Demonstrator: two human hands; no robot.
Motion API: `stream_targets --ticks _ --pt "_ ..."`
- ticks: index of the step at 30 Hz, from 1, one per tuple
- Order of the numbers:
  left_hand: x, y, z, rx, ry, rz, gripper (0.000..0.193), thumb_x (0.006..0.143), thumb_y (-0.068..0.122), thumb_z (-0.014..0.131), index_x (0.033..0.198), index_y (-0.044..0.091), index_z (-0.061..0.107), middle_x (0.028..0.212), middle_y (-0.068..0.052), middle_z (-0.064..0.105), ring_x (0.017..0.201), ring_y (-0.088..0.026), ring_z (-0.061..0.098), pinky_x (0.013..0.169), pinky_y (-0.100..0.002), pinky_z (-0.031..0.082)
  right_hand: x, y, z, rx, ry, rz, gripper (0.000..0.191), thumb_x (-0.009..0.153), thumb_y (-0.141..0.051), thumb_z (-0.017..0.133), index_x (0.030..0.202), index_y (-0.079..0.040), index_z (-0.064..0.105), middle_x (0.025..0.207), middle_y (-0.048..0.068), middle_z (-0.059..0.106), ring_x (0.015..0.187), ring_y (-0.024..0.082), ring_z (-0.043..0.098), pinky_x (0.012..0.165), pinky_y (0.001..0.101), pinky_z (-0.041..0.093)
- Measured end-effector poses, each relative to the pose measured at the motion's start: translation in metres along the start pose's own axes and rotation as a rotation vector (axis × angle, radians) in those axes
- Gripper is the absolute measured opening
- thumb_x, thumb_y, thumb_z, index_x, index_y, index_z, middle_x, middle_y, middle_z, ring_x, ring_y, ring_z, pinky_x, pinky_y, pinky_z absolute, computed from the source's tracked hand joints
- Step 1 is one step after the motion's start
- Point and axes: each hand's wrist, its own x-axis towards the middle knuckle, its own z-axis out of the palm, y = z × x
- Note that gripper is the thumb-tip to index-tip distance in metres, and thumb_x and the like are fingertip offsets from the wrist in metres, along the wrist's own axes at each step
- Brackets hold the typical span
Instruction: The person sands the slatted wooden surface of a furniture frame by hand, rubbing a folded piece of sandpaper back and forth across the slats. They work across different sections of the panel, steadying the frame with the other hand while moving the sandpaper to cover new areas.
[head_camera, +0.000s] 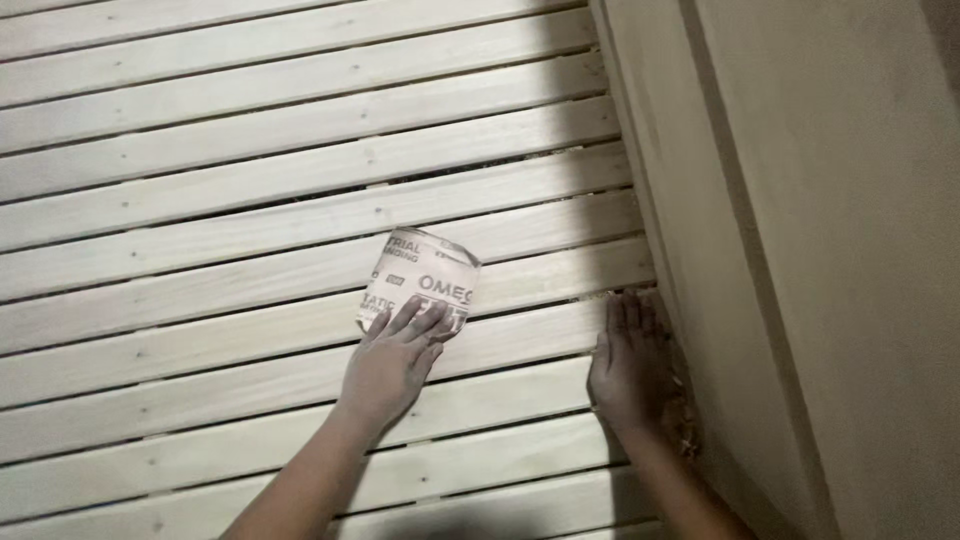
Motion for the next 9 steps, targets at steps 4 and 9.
stream_targets --ticks 4,9 --pt "0.047 0.055 0.044 -0.012 0.149 0.062 0.042 0.105 0.032 0.045 0.141 0.016 0.061 0.157 -0.008 0.048 0.147 -0.036 0.039 0.119 -0.06 0.023 0.0 -0.009 0.002 -0.027 -0.011 0.036 0.054 0.102 -0.019 0.045 0.153 -0.003 0.043 0.161 0.021 0.042 0.15 0.04 0.035 0.124 0.0507 0.024" --pt "0.131 0.177 0.049 0.086 -0.288 0.115 0.04 0.108 0.028 0.047 0.142 0.02 0.067 0.149 -0.006 0.064 0.156 -0.025 0.044 0.14 -0.049 0.016 0.003 0.002 0.012 0.155 0.115 0.078 0.058 0.106 -0.024 0.046 0.159 -0.001 0.036 0.165 0.022 0.035 0.155 0.037 0.031 0.129 0.0474 0.024"
